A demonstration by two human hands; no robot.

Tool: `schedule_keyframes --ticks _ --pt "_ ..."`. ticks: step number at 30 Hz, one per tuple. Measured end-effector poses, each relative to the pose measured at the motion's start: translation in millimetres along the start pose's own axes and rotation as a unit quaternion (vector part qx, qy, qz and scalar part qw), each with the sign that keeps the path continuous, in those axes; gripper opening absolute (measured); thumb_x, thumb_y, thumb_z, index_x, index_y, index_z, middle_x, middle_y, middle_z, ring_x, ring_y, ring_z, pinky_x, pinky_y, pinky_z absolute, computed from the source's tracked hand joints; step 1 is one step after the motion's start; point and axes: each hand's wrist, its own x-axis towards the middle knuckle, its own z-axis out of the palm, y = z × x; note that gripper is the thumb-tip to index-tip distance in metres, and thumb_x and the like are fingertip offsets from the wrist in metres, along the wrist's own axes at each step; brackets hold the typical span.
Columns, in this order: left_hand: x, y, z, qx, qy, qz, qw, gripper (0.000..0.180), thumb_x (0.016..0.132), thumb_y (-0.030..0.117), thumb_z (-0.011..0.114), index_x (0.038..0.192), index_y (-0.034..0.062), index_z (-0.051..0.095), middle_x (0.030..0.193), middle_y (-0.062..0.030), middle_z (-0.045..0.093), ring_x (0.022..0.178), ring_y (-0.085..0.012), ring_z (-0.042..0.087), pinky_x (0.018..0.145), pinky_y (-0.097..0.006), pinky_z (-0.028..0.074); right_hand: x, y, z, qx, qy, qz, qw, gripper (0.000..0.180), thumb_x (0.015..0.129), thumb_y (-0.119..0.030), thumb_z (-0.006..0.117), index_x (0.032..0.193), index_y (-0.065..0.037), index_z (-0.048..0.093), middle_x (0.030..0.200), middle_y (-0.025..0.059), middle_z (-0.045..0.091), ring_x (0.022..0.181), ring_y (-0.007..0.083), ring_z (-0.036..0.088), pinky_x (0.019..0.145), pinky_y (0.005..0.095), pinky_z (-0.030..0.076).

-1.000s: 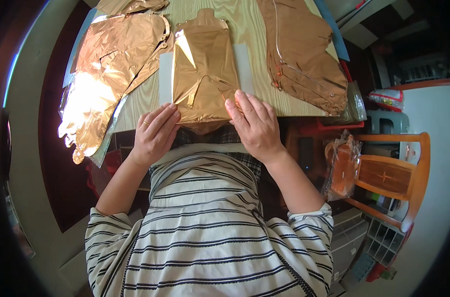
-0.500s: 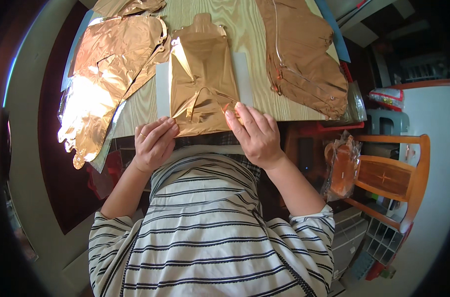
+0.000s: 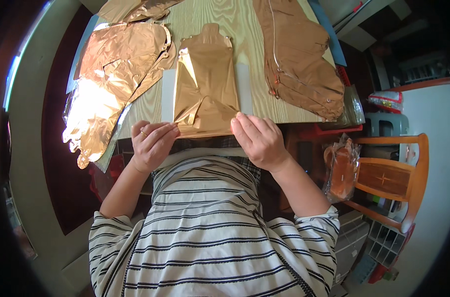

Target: Folding rose gold foil balloons and preparing them to be packaged with a card backing.

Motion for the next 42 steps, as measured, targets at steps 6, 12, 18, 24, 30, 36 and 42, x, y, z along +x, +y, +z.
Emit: schedule_keyframes --ticks 6,12,18,24,30,36,42 --pt "86 -32 -53 0.072 0.066 0.103 0.99 0.019 0.077 0.01 0.084 0.093 0.0125 0.075 0.097 -0.0003 0.075 0.09 -0.0172 0.073 0.108 -0.044 0.041 67 37 -64 -0.064 0.073 -0.081 0.992 0.024 0.088 -0.011 0.073 0.11 0.0 0.072 0.107 0.0131 0.073 0.091 0.024 0.071 0.074 0.0333 0.056" --pt "130 -56 -66 0.158 0.117 0.227 0.954 0.016 0.079 0.017 0.081 0.095 0.0128 0.079 0.103 0.0017 0.073 0.092 -0.0148 0.07 0.102 -0.043 0.044 102 67 -73 -0.161 0.137 -0.121 0.97 0.023 0.091 -0.011 0.071 0.111 0.0 0.071 0.112 0.0142 0.073 0.098 0.0254 0.072 0.076 0.034 0.056" --pt "53 -43 2 -0.031 -0.112 0.199 0.973 0.021 0.08 0.01 0.073 0.1 0.0043 0.073 0.11 -0.0072 0.068 0.114 -0.0237 0.066 0.105 -0.052 0.05 17 36 7 -0.066 -0.021 -0.03 0.997 0.031 0.091 -0.011 0.064 0.119 0.002 0.067 0.115 0.0191 0.07 0.106 0.031 0.069 0.09 0.039 0.057" --pt "53 -34 -1 -0.1 -0.194 0.143 0.965 0.026 0.08 0.01 0.072 0.105 0.0014 0.071 0.112 -0.0106 0.067 0.114 -0.0278 0.066 0.104 -0.05 0.051 17 -12 -14 -0.09 -0.157 0.092 0.979 0.05 0.092 -0.009 0.056 0.138 0.009 0.052 0.137 0.0316 0.055 0.128 0.0461 0.053 0.114 0.0577 0.037" --pt "65 -41 -4 -0.218 -0.233 0.078 0.945 0.026 0.081 0.01 0.072 0.105 0.0003 0.07 0.111 -0.0115 0.067 0.109 -0.0284 0.066 0.105 -0.048 0.05 39 -71 12 0.055 -0.175 0.147 0.972 0.071 0.09 -0.018 0.06 0.158 -0.018 0.039 0.158 0.03 0.031 0.143 0.0557 0.031 0.113 0.0757 0.021" --pt "99 -36 31 -0.276 -0.264 0.054 0.922 0.044 0.095 0.024 0.065 0.132 0.0022 0.061 0.14 -0.0196 0.057 0.134 -0.0361 0.052 0.118 -0.05 0.036 40 -75 26 0.057 -0.234 0.186 0.953 0.065 0.089 -0.021 0.063 0.151 -0.03 0.047 0.157 0.0302 0.031 0.143 0.0579 0.027 0.11 0.0803 0.016" --pt "108 -110 110 -0.068 -0.278 0.084 0.954 0.065 0.106 0.047 0.046 0.16 0.0116 0.035 0.166 -0.0156 0.03 0.157 -0.0327 0.019 0.127 -0.049 0.012 42 -74 24 0.03 -0.211 0.171 0.962 0.079 0.086 -0.017 0.065 0.158 -0.031 0.037 0.158 0.0326 0.025 0.142 0.0595 0.028 0.107 0.0809 0.022"
